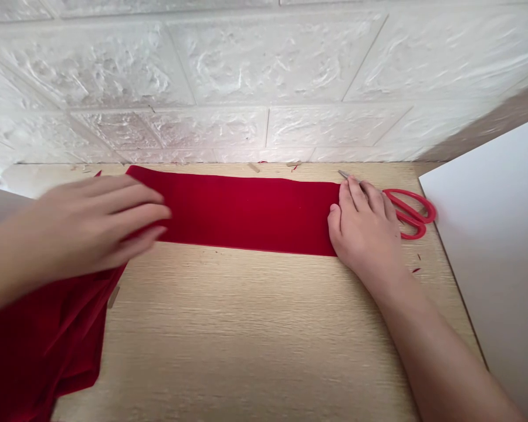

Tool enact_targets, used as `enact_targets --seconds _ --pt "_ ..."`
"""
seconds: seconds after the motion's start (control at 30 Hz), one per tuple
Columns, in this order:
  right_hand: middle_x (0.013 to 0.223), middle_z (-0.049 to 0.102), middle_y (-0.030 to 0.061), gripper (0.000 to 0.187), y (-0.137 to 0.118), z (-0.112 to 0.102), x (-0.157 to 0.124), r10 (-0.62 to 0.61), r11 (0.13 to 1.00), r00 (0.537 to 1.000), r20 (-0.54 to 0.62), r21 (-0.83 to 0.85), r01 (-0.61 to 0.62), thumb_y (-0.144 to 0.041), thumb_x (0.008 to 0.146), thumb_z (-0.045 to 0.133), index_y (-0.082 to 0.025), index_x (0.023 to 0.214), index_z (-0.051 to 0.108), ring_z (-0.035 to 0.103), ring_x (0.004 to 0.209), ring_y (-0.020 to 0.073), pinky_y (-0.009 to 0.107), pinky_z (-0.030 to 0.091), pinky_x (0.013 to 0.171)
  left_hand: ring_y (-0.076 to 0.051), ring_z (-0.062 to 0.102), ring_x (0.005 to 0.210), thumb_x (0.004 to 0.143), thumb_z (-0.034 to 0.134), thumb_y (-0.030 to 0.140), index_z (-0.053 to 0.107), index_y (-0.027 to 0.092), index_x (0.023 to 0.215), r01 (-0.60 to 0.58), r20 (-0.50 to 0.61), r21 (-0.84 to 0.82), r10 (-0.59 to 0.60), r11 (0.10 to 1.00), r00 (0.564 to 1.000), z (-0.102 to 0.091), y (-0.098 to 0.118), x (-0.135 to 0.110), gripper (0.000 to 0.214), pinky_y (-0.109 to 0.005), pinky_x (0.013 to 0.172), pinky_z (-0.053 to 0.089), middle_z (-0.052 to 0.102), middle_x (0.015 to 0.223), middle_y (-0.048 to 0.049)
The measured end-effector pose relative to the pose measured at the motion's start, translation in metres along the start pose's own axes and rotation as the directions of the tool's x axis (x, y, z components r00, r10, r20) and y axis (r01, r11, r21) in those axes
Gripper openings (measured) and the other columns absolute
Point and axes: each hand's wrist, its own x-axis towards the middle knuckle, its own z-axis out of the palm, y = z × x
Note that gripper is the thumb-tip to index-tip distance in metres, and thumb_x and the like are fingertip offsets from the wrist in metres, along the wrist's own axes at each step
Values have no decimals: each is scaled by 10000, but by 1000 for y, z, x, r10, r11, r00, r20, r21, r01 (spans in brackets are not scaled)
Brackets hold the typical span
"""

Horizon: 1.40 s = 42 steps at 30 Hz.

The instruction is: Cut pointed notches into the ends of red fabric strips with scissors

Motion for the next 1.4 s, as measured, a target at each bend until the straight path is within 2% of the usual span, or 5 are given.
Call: enact_targets --seconds 0.27,0.57,0.97,1.23,1.4 --pt "1599 525 225 562 2 1 0 14 1000 1000 20 18 -14 -261 1070 324 22 1516 516 490 1476 394 594 375 1220 -406 582 1391 1035 545 337 609 71 1368 -76 40 -217 86 973 995 53 86 99 431 -585 1140 532 628 1455 -224" --pt "1558 565 220 509 10 -3 0 -5 980 995 -99 197 24 -317 1073 397 -88 1512 518 492 1459 392 620 408 1194 -417 607 1365 1065 479 265 705 53 1289 -77 27 -258 87 963 996 60 92 103 383 -634 1106 542 687 1393 -222" --pt "1113 785 115 212 -3 -9 -7 -517 674 835 -188 512 532 -157 1001 584 -178 1124 755 695 1060 276 457 600 932 -383 700 1239 999 558 137 731 60 1164 -50 -96 -185 32 981 995 66 102 100 252 -596 1038 604 747 1280 -193" --pt "1136 794 78 284 6 -18 -7 -448 582 891 -76 731 355 -176 1000 510 -251 1102 764 718 1111 269 501 576 1015 -301 777 982 935 596 17 745 64 995 -165 -215 -41 152 985 965 61 104 101 168 -440 876 683 803 1012 -129" --pt "1114 788 93 390 17 -9 -2 -123 289 989 76 956 -38 -262 1037 336 -239 1159 705 739 1106 274 526 579 1022 -340 781 984 903 534 -57 743 21 1000 -192 -175 -37 183 981 967 58 106 103 243 -441 801 699 798 994 -165"
